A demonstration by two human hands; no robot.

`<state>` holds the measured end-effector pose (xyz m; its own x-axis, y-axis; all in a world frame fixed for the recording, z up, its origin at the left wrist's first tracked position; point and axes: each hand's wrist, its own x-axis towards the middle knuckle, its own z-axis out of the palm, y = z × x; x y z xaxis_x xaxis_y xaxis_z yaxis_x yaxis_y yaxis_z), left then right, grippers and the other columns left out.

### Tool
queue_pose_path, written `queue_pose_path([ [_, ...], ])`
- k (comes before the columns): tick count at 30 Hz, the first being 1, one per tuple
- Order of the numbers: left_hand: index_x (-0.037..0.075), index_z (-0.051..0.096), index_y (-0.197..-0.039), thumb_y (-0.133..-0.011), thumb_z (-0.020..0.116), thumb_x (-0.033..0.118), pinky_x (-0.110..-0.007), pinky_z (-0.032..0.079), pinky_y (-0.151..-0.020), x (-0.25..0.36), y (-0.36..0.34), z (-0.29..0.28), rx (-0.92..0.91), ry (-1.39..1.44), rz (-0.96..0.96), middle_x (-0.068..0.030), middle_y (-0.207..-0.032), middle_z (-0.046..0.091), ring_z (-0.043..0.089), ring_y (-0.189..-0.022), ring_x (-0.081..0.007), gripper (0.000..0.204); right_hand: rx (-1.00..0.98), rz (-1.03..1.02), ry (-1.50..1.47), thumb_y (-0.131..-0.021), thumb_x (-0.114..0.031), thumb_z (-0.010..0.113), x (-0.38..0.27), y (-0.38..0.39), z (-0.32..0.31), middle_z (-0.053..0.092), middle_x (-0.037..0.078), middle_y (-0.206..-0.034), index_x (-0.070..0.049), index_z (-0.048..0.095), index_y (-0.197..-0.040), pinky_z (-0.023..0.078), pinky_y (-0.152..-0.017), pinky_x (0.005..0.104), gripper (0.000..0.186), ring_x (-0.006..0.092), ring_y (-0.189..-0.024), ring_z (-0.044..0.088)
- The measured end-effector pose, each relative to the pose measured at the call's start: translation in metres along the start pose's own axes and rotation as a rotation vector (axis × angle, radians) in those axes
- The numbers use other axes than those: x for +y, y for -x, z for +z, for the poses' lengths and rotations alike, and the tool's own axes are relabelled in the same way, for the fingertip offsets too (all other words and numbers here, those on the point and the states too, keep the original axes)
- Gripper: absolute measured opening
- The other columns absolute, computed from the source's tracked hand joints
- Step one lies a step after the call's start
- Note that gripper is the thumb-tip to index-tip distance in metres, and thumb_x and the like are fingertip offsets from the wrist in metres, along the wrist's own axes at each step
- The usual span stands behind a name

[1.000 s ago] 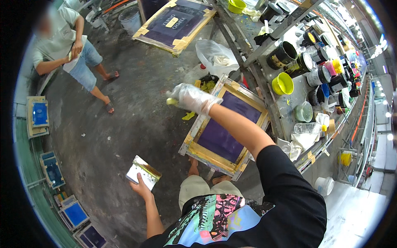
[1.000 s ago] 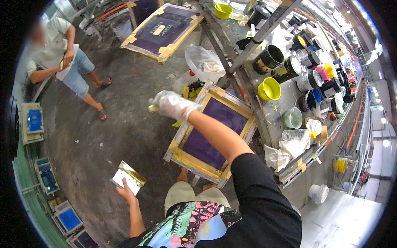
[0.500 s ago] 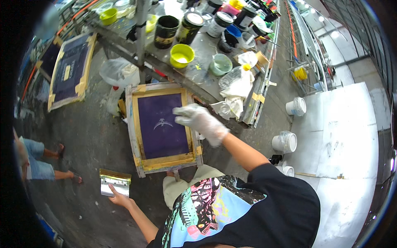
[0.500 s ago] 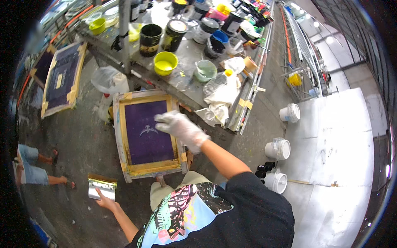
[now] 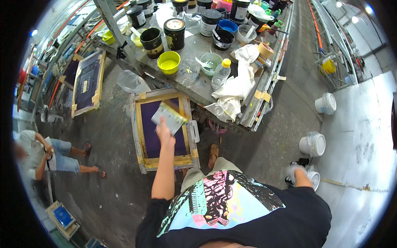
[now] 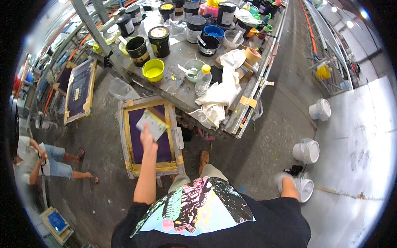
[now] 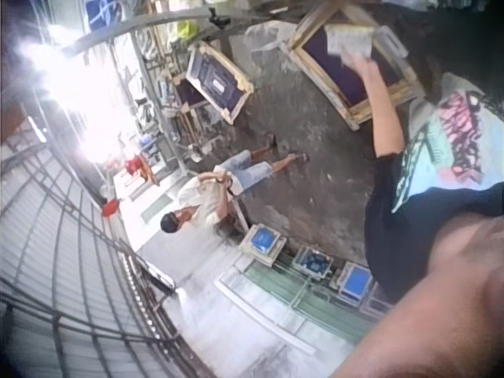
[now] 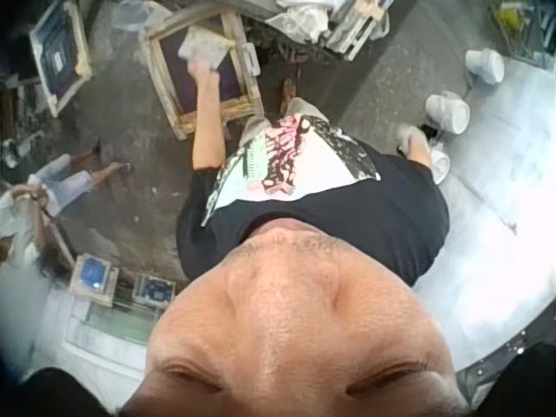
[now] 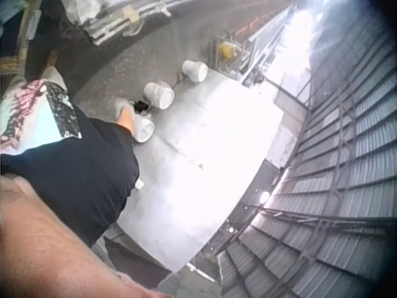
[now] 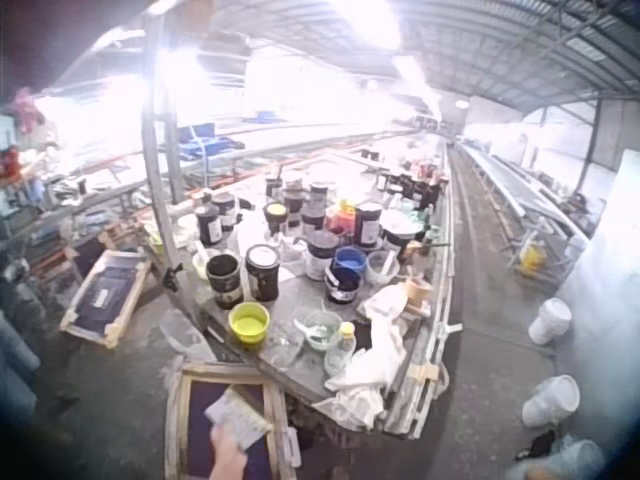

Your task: The person wipes a screen-printing frame with a cloth, pours yellow ink onto it, and uses a squeegee to spread the ink across the screen. They then place the frame on a conveyor and pull the squeegee across several purple t-shirts to print a yellow design.

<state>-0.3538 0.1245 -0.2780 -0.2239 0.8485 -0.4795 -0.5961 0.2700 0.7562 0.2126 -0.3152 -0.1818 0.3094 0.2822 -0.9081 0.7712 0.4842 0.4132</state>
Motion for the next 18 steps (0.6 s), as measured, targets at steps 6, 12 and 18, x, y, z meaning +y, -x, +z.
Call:
queue_pose_path([
  [6, 0.002, 0.059, -0.120, -0.103, 0.067, 0.031, -0.034, 0.055, -0.072, -0.050, -0.028, 0.094, -0.069, -0.113, 0.094, -0.0048, -0.105, 0.070, 0.069, -0.084, -0.0164, 0.034, -0.193, 0.212, -1.452, -0.089, -0.059, 0.067, -0.092, 0.019, 0.100, 0.065, 0.018, -0.132, -0.006, 0.061, -0.138, 0.052, -0.098, 0.0493, 0.072, 0.0374, -0.119, 0.063],
  [12, 0.007, 0.054, -0.125, -0.108, 0.058, 0.032, -0.030, 0.055, -0.070, -0.066, 0.122, 0.168, -0.251, -0.038, -0.118, -0.0048, -0.112, 0.066, 0.068, -0.093, -0.0145, 0.031, -0.390, 1.000, -2.761, -0.092, -0.056, 0.067, -0.131, 0.075, 0.086, 0.058, 0.020, -0.145, -0.003, 0.054, -0.148, 0.050, -0.101, 0.0546, 0.078, 0.0400, -0.132, 0.057],
  [18, 0.001, 0.063, -0.124, -0.105, 0.061, 0.042, -0.033, 0.052, -0.083, -0.127, 0.139, 0.247, -0.851, -0.703, -0.187, -0.0066, -0.109, 0.069, 0.063, -0.091, -0.0140, 0.045, -0.406, 0.228, -2.506, -0.095, -0.055, 0.065, -0.141, 0.027, 0.102, 0.045, 0.020, -0.158, -0.006, 0.043, -0.156, 0.041, -0.113, 0.0546, 0.081, 0.0375, -0.142, 0.047],
])
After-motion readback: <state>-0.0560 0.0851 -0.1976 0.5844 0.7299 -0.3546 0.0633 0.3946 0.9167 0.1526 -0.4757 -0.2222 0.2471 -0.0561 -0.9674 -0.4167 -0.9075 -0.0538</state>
